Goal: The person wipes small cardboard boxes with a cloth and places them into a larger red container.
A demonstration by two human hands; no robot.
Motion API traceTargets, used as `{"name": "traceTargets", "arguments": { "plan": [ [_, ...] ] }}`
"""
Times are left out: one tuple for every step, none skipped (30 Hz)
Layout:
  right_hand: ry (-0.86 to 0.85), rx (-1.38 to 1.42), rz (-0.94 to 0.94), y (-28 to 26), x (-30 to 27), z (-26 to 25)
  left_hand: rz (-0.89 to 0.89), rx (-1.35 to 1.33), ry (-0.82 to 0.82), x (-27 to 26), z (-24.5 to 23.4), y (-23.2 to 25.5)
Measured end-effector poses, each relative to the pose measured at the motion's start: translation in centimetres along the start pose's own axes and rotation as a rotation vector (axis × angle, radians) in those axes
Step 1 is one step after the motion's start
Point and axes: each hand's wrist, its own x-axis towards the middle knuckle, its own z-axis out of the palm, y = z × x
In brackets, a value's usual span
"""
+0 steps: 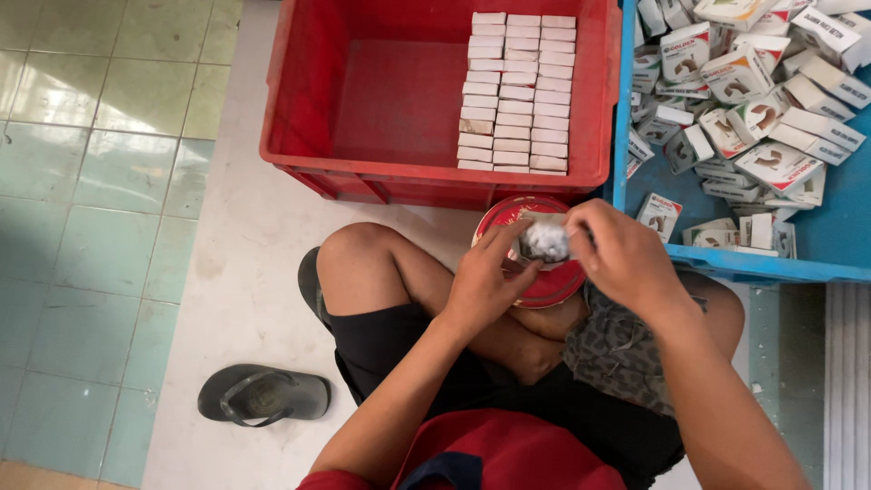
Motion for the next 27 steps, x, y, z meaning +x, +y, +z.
{"name": "traceTargets", "arguments": {
  "plan": [
    [0.000,0.000,0.001,0.3,0.0,-0.4,0.000,-0.001,-0.001,0.1,-0.1,0.2],
    [-0.049,0.099,0.097,0.6,-0.1,-0.7,-0.019,-0.015,-0.001,0.2,-0.2,0.5],
    [-0.095,0.197,0.193,0.9,-0.2,-1.1,-0.037,-0.029,-0.002,0.3,-0.3,0.8],
    [-0.093,0.196,0.195,1.6,0.0,-0.5,-0.035,-0.030,-0.004,0.2,-0.4,0.7],
    [-0.089,0.273,0.266,2.4,0.3,0.1,-0.039,-0.061,-0.011,0.3,-0.4,0.7],
    [-0.085,0.351,0.336,3.2,0.5,0.6,-0.044,-0.091,-0.018,0.4,-0.4,0.6],
    [-0.082,0.350,0.334,3.2,0.6,0.8,-0.041,-0.090,-0.018,0.4,-0.6,0.7],
    [-0.076,0.405,0.359,3.3,0.7,1.0,-0.051,-0.101,-0.020,0.5,-0.7,0.7],
    [-0.071,0.460,0.384,3.3,0.7,1.2,-0.062,-0.111,-0.021,0.5,-0.8,0.7],
    [-0.070,0.460,0.383,3.5,1.0,1.2,-0.061,-0.110,-0.020,0.6,-0.7,0.4],
    [-0.073,0.470,0.385,3.6,1.3,1.2,-0.068,-0.132,-0.012,0.7,-0.6,0.0],
    [-0.076,0.479,0.387,3.7,1.6,1.2,-0.075,-0.154,-0.004,0.7,-0.5,-0.3],
    [-0.074,0.480,0.388,3.2,1.5,0.8,-0.074,-0.152,-0.006,0.8,-0.6,-0.2],
    [-0.074,0.511,0.389,2.8,1.4,0.4,-0.090,-0.137,-0.016,0.8,-0.7,-0.1],
    [-0.073,0.543,0.391,2.3,1.3,0.0,-0.105,-0.123,-0.027,0.9,-0.8,0.0],
    [-0.071,0.544,0.392,2.5,1.4,0.0,-0.104,-0.122,-0.029,1.0,-0.8,-0.1],
    [-0.062,0.578,0.375,2.7,1.5,0.0,-0.103,-0.091,-0.023,1.0,-0.7,-0.2],
    [-0.054,0.613,0.356,2.8,1.5,0.1,-0.102,-0.059,-0.016,1.1,-0.6,-0.3],
    [-0.053,0.613,0.356,3.1,1.5,0.3,-0.101,-0.059,-0.016,1.0,-0.6,-0.1],
    [-0.060,0.614,0.352,3.4,1.5,0.4,-0.123,-0.077,-0.019,1.0,-0.7,0.0],
    [-0.066,0.615,0.349,3.7,1.5,0.7,-0.145,-0.096,-0.023,1.0,-0.7,0.2],
    [-0.066,0.615,0.349,2.9,1.5,-0.3,-0.145,-0.095,-0.023,1.0,-0.8,0.2],
    [-0.065,0.644,0.329,2.0,1.4,-1.2,-0.143,-0.097,-0.027,1.0,-0.9,0.3],
    [-0.065,0.673,0.309,1.1,1.3,-2.1,-0.141,-0.100,-0.031,1.0,-0.9,0.4],
    [-0.065,0.673,0.309,1.3,1.4,-2.2,-0.142,-0.100,-0.031,1.0,-0.9,0.4],
    [-0.056,0.639,0.257,1.5,1.4,-2.2,-0.146,-0.098,-0.036,1.1,-1.0,0.4],
    [-0.048,0.604,0.205,1.7,1.6,-2.3,-0.150,-0.096,-0.040,1.2,-1.0,0.4]
  ]
}}
